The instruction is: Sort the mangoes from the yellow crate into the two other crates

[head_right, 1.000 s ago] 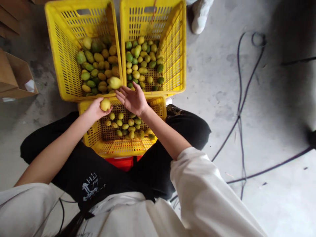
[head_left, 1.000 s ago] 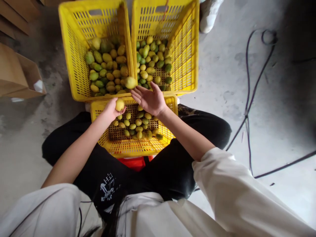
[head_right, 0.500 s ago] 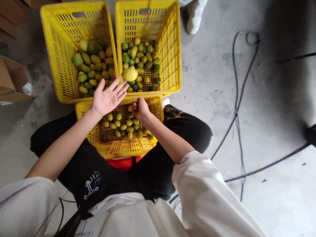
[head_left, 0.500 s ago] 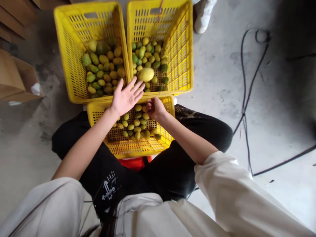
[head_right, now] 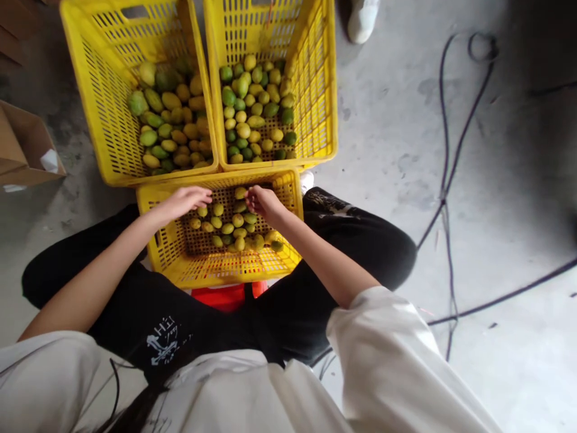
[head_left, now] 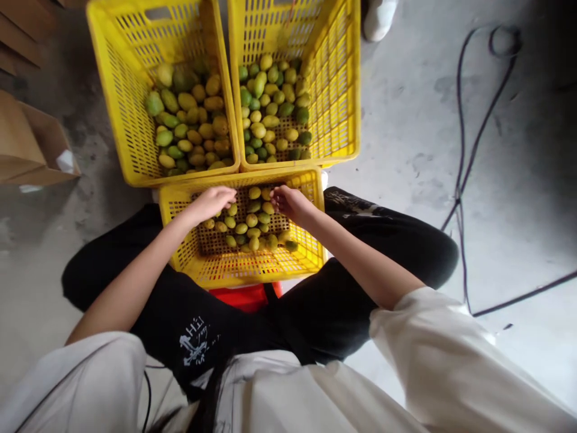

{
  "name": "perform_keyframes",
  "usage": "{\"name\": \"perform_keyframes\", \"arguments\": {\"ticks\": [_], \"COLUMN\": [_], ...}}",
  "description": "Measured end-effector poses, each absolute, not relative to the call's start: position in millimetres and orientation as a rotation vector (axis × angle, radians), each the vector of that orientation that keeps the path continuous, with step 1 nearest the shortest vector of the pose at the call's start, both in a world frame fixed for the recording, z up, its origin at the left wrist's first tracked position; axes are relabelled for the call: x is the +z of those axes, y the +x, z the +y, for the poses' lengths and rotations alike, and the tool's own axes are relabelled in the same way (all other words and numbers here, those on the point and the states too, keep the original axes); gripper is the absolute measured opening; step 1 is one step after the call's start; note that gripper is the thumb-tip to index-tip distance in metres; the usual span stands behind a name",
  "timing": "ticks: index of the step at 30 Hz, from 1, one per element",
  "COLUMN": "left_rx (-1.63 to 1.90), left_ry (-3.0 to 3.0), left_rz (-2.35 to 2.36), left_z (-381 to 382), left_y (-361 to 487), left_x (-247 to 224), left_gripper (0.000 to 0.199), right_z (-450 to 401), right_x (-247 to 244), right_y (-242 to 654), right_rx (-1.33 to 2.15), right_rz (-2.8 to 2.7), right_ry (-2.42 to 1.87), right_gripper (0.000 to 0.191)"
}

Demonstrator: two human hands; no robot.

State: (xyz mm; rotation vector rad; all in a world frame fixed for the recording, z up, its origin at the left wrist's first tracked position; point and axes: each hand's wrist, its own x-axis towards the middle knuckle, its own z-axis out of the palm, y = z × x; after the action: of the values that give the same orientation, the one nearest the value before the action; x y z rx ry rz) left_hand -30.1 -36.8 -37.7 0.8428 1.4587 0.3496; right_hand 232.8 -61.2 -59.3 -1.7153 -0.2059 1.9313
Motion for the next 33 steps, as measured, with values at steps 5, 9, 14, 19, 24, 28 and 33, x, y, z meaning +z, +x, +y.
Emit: {"name": "perform_keyframes", "arguments": {"ticks": [5,9,14,19,24,28,33], "left_rx": [0.029,-0.016,-0.254,-0.362,-0.528,-0.68,-0.792], "left_ry": [1.367,1.488,1.68,1.724,1.856,1.94,1.974], "left_rz": [1.518,1.503,1.42,1.381,1.341,1.307,1.291], "left_z": [-105,-142,-150,-151,-157,-156,-150], "left_y": [-122,-171,-172,-164,-164,-159,-150], "left_x": [-76,-98,-93,-83,-84,-80,-71], "left_gripper": [0.036,0.041,0.023,0.032,0.033,0.04,0.043], "right_z": [-94,-101,-90,-85,-92,-88,-89], "right_x": [-93,-141,-199,-236,-254,-255,-249], "right_y": [266,265,221,184,151,124,117], "right_rx": [1.927,1.733,1.545,1.638,1.733,1.795,1.529], "right_rz": [-0.361,-1.152,-1.918,-2.017,-1.439,-1.948,-2.913], "right_ry": [-2.114,-2.506,-2.262,-1.875,-1.777,-1.758,-1.718], "right_gripper": [0.028,0.036,0.029,0.031,0.033,0.04,0.072]}}
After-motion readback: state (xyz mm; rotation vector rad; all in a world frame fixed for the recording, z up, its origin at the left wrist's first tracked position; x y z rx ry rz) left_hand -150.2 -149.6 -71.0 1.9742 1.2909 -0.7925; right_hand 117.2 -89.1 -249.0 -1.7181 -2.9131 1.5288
